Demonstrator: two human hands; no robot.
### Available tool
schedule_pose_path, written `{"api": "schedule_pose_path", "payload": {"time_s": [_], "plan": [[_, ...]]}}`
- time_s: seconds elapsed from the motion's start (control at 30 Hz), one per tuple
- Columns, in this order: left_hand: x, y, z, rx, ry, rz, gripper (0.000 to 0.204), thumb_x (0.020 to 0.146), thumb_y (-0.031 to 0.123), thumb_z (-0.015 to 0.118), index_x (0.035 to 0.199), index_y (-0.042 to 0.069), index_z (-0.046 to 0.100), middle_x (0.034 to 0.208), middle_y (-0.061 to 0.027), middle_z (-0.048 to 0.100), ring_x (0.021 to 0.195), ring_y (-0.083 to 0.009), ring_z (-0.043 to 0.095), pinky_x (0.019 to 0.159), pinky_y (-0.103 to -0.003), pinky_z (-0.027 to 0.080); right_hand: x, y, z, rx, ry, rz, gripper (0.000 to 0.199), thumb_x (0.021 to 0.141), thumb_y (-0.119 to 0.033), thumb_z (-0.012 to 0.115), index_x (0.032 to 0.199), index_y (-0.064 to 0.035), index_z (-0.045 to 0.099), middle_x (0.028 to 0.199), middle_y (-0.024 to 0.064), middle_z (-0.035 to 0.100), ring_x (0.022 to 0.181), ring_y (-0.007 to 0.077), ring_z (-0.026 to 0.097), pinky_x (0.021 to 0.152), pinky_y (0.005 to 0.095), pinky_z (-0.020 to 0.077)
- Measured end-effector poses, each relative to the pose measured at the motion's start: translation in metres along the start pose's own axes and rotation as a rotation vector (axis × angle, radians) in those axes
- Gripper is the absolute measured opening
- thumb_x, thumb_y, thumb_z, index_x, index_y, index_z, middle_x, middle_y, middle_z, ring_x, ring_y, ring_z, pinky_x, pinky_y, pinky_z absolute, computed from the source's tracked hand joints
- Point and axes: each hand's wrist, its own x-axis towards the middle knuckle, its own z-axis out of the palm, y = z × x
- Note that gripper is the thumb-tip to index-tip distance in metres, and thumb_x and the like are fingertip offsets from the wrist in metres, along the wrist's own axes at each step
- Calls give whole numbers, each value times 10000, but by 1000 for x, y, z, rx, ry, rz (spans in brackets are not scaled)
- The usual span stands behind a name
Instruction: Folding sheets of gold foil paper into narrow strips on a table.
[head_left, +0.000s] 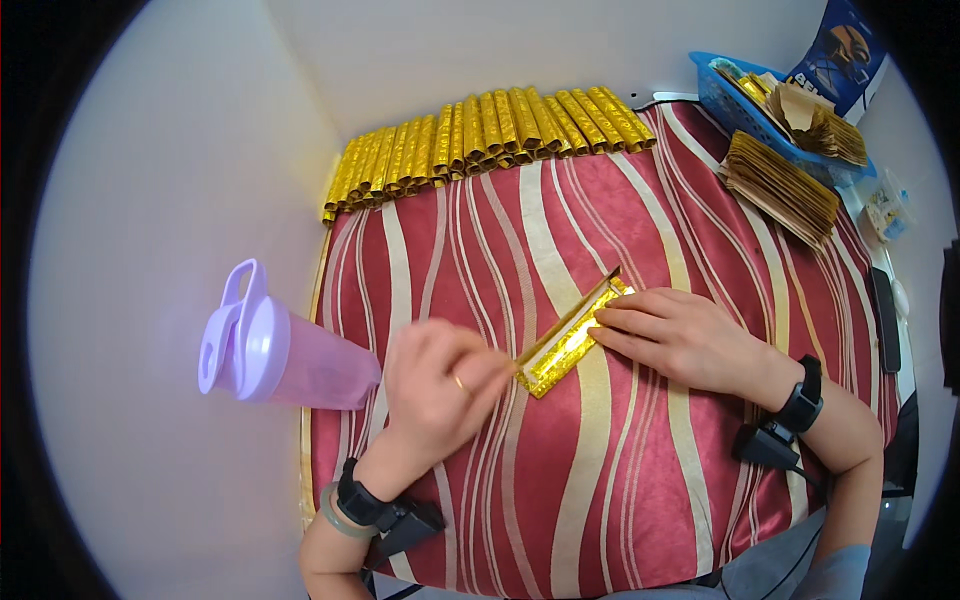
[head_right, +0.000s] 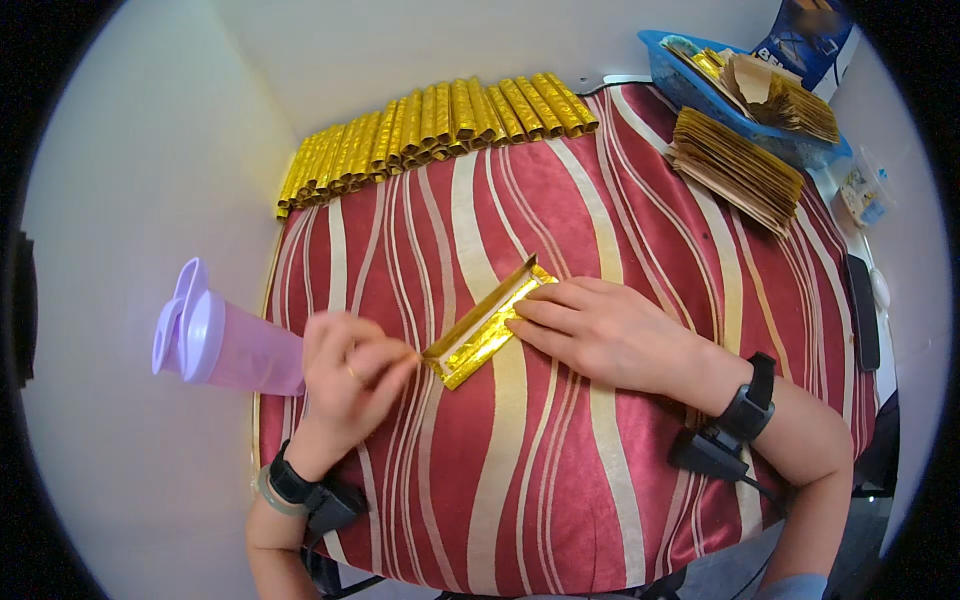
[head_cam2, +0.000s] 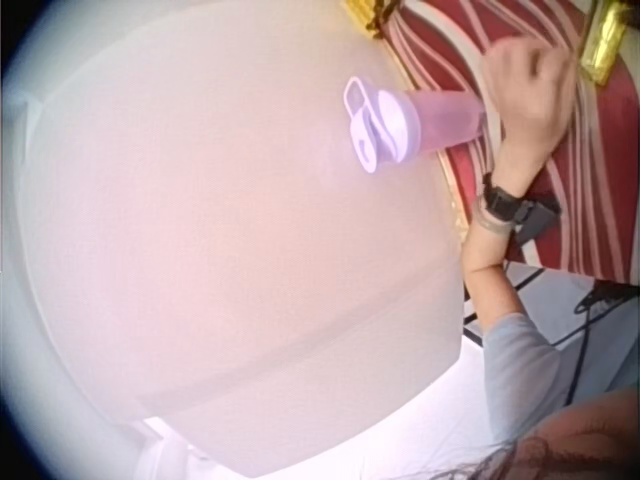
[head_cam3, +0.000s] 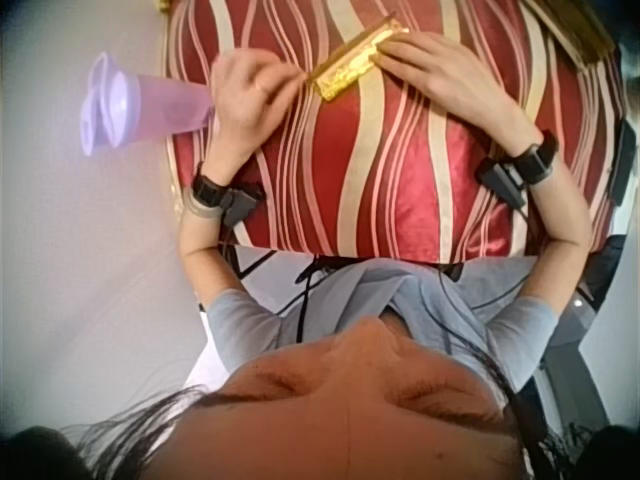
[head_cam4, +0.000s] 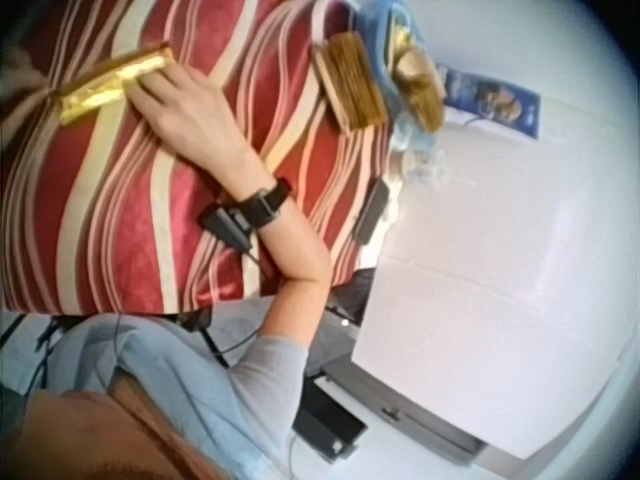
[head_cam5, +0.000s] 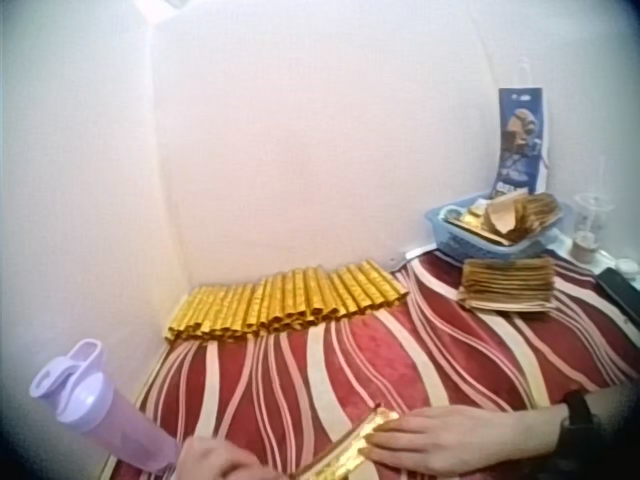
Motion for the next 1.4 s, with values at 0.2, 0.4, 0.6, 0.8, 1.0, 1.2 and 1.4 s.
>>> {"api": "schedule_pose_path", "payload": {"time_s": [0.2, 0.4, 0.6, 0.8, 1.0, 1.2, 1.4], "plan": [[-14, 27, 7, 169, -236, 139, 207, 687, 204, 788, 834, 143, 655, 804, 29, 581, 732, -170, 533, 617, -320, 407, -4, -3, -5, -5, 42, -99, 319, 760, -98, 606, 1062, 3, 633, 1001, 81, 632, 952, 205, 607, 808, 315, 519], [-18, 36, 5, 306, -205, 166, 199, 711, 165, 764, 878, 131, 661, 853, 20, 599, 759, -165, 551, 606, -306, 416, -5, -4, -5, -6, 56, -125, 289, 738, -93, 614, 1006, 15, 634, 919, 64, 603, 873, 190, 597, 736, 292, 516], [-19, 33, 8, 275, -239, 186, 186, 704, 150, 754, 862, 126, 659, 848, 13, 592, 767, -175, 556, 612, -301, 423, -3, -3, -5, 3, 71, -135, 285, 738, -101, 613, 1005, -4, 636, 937, 57, 589, 885, 179, 586, 720, 276, 496], [-16, 35, 14, 148, -186, -1, 181, 664, 124, 767, 797, 118, 645, 815, 18, 579, 749, -187, 550, 607, -310, 442, -3, -4, -6, -7, 63, -89, 238, 747, -112, 605, 967, -27, 638, 919, 44, 578, 868, 172, 578, 717, 276, 479], [-17, 41, 14, 126, -132, -65, 164, 684, 79, 749, 781, 99, 618, 800, -17, 578, 761, -212, 546, 614, -331, 456, -8, -5, -6, -6, 69, -56, 178, 757, -115, 609, 925, -54, 615, 882, 41, 557, 853, 187, 570, 717, 303, 475], [-22, 49, 15, -65, -159, -369, 149, 722, 30, 722, 802, 52, 598, 819, -54, 571, 772, -252, 534, 641, -349, 449, -7, -10, -3, 313, 58, 234, 144, 798, -140, 677, 883, -69, 585, 875, 67, 547, 840, 247, 553, 726, 344, 474], [-23, 48, 15, -167, -190, -486, 129, 774, 40, 711, 841, 47, 601, 836, -80, 556, 794, -256, 518, 682, -349, 426, -5, -10, -2, 403, 50, 402, 182, 821, -175, 696, 884, -55, 575, 870, 82, 541, 832, 270, 541, 721, 364, 464]]}}
